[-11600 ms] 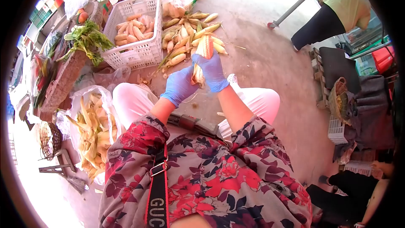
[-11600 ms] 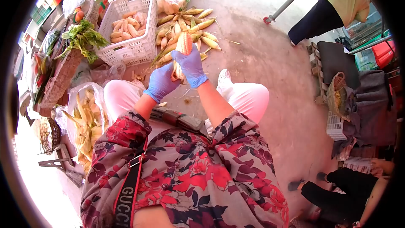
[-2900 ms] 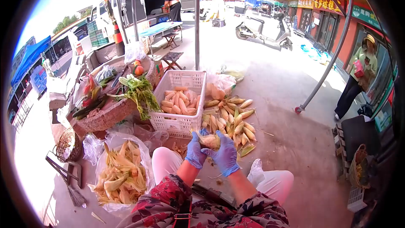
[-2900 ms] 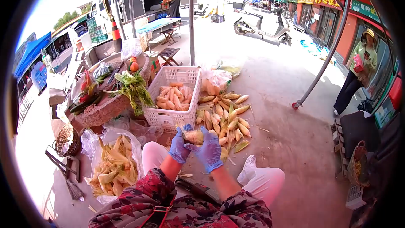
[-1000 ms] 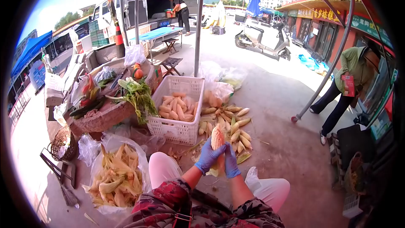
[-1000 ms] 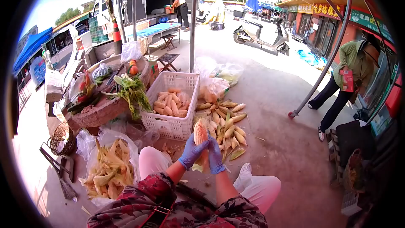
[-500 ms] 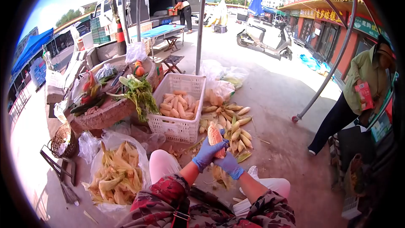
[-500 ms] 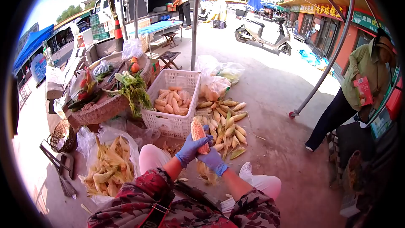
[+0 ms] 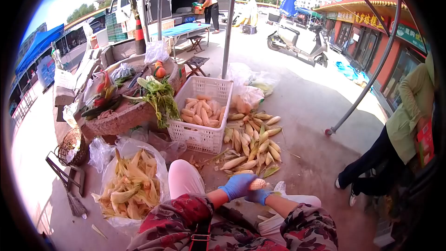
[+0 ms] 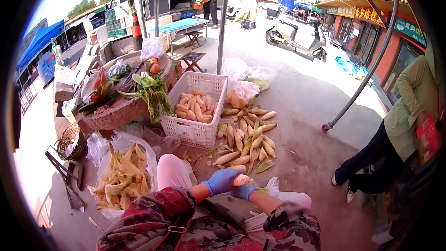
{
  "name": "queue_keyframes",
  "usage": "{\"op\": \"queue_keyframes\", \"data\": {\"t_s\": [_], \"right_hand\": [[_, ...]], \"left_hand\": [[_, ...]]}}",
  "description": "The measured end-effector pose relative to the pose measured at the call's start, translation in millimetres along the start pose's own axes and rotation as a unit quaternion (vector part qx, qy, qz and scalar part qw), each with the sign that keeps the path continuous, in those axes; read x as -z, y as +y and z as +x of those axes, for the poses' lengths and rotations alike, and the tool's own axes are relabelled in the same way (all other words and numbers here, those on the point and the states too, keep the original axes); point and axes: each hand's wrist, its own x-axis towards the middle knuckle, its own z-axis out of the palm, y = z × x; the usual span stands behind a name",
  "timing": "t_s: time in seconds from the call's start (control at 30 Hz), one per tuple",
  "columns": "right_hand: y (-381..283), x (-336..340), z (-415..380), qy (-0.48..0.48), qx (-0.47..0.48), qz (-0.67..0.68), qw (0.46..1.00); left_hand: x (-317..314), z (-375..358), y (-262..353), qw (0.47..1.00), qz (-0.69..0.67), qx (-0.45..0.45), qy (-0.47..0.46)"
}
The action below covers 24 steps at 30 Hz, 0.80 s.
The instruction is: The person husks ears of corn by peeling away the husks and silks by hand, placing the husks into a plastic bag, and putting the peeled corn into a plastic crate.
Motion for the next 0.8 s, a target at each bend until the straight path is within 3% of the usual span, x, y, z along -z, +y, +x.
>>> {"op": "queue_keyframes", "data": {"t_s": [0.03, 0.1, 0.17, 0.2, 0.23, 0.27, 0.33, 0.37, 0.5, 0.53, 0.57, 0.6, 0.63, 0.67, 0.7, 0.73, 0.77, 0.8], "right_hand": [[-53, 104, -9, -0.137, -0.163, -0.011, 0.977], [-12, 108, -19, -0.072, -0.321, 0.025, 0.944], [1, 153, -17, 0.080, -0.393, 0.057, 0.914], [-6, 182, -5, 0.198, -0.370, 0.095, 0.903], [-13, 204, 11, 0.316, -0.302, 0.132, 0.890], [-15, 225, 32, 0.388, -0.170, 0.285, 0.860], [-95, 285, 66, 0.460, -0.046, 0.474, 0.750], [-125, 300, 82, 0.467, 0.017, 0.512, 0.721], [-262, 297, 155, 0.461, 0.202, 0.629, 0.593], [-283, 281, 172, 0.384, 0.248, 0.648, 0.610], [-307, 254, 194, 0.367, 0.257, 0.639, 0.625], [-333, 223, 208, 0.320, 0.229, 0.638, 0.662], [-336, 176, 245, 0.307, 0.313, 0.526, 0.729], [-333, 150, 249, 0.268, 0.326, 0.276, 0.863], [-332, 121, 239, 0.136, 0.249, 0.116, 0.952], [-315, 108, 236, -0.030, 0.274, -0.015, 0.961], [-298, 97, 232, -0.087, 0.282, -0.092, 0.951], [-282, 99, 221, -0.038, 0.262, -0.023, 0.964]], "left_hand": [[6, -4, -12, 0.996, -0.026, 0.069, 0.045], [-1, -16, -54, 0.927, -0.209, 0.183, 0.253], [-19, -28, -105, 0.868, -0.291, 0.262, 0.306], [-19, -30, -108, 0.845, -0.358, 0.288, 0.273], [-8, -33, -95, 0.790, -0.498, 0.288, 0.213], [-6, -38, -82, 0.778, -0.529, 0.267, 0.207], [-30, -48, -80, 0.821, -0.459, 0.282, 0.189], [-43, -51, -81, 0.840, -0.430, 0.276, 0.181], [-40, -61, -73, 0.824, -0.476, 0.276, 0.135], [-38, -65, -74, 0.816, -0.490, 0.277, 0.135], [-38, -69, -78, 0.808, -0.502, 0.277, 0.133], [-37, -74, -81, 0.798, -0.518, 0.277, 0.132], [-37, -78, -83, 0.786, -0.536, 0.278, 0.130], [-38, -83, -88, 0.771, -0.559, 0.277, 0.128], [-36, -87, -91, 0.755, -0.580, 0.278, 0.125], [-33, -90, -95, 0.736, -0.604, 0.279, 0.124], [-30, -90, -99, 0.718, -0.625, 0.279, 0.127], [-25, -86, -103, 0.698, -0.646, 0.279, 0.136]]}}
